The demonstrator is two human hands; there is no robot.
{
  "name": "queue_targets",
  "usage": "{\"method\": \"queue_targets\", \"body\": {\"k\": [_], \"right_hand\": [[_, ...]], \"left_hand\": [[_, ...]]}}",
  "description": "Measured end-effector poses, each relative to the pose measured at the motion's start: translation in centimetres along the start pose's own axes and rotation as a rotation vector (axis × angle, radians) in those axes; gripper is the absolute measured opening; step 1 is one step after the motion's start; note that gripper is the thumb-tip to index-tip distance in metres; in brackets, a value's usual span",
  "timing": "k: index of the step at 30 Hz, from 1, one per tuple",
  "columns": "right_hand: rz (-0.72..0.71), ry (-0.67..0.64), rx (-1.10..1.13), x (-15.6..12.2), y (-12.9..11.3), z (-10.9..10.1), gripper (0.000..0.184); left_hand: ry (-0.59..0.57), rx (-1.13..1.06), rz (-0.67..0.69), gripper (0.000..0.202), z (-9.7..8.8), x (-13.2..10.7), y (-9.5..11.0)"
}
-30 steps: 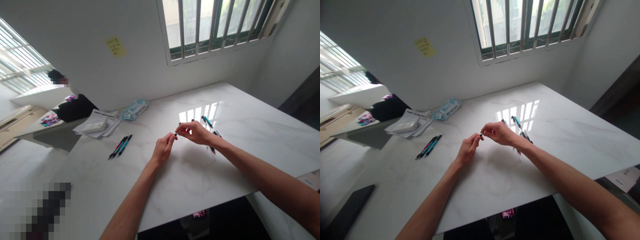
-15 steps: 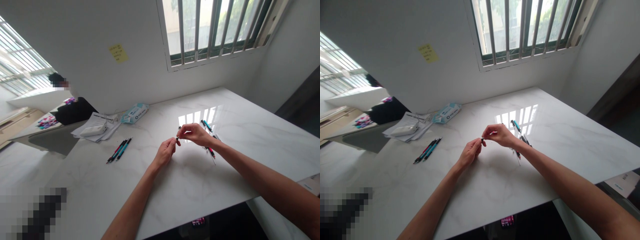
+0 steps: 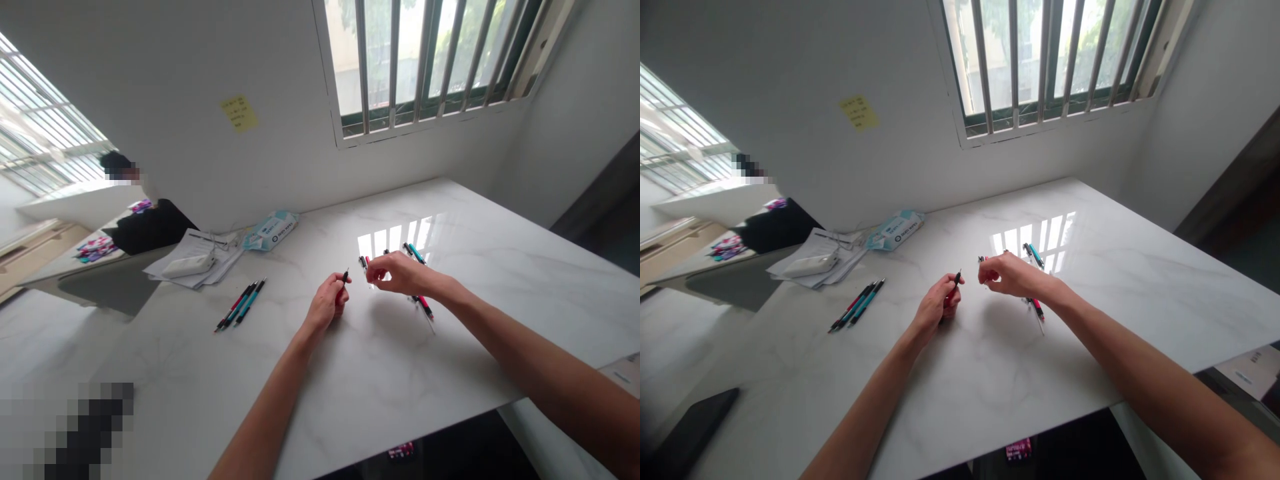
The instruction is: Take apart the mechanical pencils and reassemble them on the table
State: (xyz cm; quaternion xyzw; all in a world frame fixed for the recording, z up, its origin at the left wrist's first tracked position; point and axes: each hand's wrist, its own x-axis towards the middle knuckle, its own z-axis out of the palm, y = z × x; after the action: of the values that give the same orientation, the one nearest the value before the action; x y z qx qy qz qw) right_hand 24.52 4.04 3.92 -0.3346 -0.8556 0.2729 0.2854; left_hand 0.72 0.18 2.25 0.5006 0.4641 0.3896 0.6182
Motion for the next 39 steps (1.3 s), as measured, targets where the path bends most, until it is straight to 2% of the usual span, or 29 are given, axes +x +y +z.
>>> {"method": "queue_targets", "body": {"k": [2,5,12,16,21,25,30,35,39], "right_hand": [[0.012,-0.101,-0.044,-0.2,-0.1,0.3,0.023],[-0.004,-0.199,-0.089,-0.2,0.1,0.8,0.023],[0.015,-0.224,-0.055,0.0,1.4,1.7,0.022],[0.088,-0.148,-0.022,0.1,1.0,1.5,0.016],[0.187,0.003,0.105,0.3,0.0,1.3,0.042],[0.247,0.061,0.253,0.5,-0.7,2.3,0.058],[0.226,0.062,0.376,0.7,-1.4,3.3,0.055],[0.112,0.03,0.513,0.8,-1.6,3.3,0.049],[0.075,0.027,0.541,0.7,-2.0,2.7,0.045]], "left_hand": [[0.047,-0.018,0.004,0.018,0.0,0.1,-0.1],[0.056,-0.016,0.03,0.02,0.2,0.1,-0.2],[0.06,0.034,0.165,0.048,0.6,0.3,-0.9],[0.116,0.064,0.204,0.038,0.1,0.6,-1.0],[0.084,0.199,0.307,0.037,0.1,0.1,-0.5],[0.008,0.383,0.379,0.037,0.8,-0.5,-0.7],[-0.04,0.421,0.308,0.046,1.2,-0.4,-1.2],[-0.163,0.243,0.234,0.048,1.4,-0.6,-0.5],[-0.232,0.082,0.154,0.049,1.8,-1.0,0.2]]}}
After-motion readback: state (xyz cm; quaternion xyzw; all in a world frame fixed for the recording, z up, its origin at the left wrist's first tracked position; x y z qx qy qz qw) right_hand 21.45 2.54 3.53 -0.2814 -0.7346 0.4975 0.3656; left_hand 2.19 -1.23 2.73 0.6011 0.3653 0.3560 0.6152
